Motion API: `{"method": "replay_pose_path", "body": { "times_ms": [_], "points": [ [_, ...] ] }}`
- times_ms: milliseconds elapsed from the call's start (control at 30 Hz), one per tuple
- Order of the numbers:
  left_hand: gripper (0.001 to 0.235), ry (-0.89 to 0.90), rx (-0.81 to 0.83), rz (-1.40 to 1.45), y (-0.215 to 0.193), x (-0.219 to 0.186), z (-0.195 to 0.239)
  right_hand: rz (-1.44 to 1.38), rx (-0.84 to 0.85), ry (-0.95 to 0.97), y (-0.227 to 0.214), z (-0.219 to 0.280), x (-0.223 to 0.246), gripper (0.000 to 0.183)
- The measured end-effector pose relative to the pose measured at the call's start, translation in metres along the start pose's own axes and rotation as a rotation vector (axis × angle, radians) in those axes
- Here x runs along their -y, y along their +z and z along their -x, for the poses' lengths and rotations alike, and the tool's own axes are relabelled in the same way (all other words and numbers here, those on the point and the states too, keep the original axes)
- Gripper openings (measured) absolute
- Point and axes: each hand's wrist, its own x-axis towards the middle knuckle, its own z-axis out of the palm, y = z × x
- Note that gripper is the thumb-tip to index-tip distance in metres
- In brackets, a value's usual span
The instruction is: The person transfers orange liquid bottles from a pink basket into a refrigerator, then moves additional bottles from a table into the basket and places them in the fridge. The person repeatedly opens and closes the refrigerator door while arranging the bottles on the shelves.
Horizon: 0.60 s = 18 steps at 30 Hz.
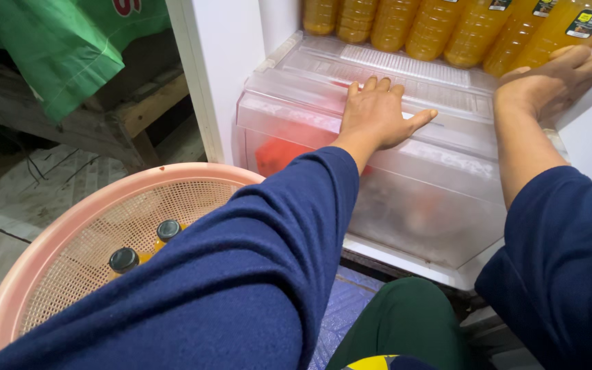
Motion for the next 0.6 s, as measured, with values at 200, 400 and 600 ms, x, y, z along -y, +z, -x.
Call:
{"method": "replay_pose_path", "body": {
  "times_ms": [200,400,600],
  "points": [
    [0.083,0.010,-0.034,0.011,0.002,0.001,0.000,-0.355,-0.049,0.202,0.011,-0.012,-0.004,0.020],
    [0.070,0.038,-0.025,0.045,0.014,0.007,0.001,-1.325,-0.068,0.333,-0.005,-0.013,0.019,0.025],
    [0.061,0.254,-0.332,0.030,0.031,0.021,0.052,-0.693,-0.058,0.000,-0.037,0.002,0.034,0.009]
  ]
}}
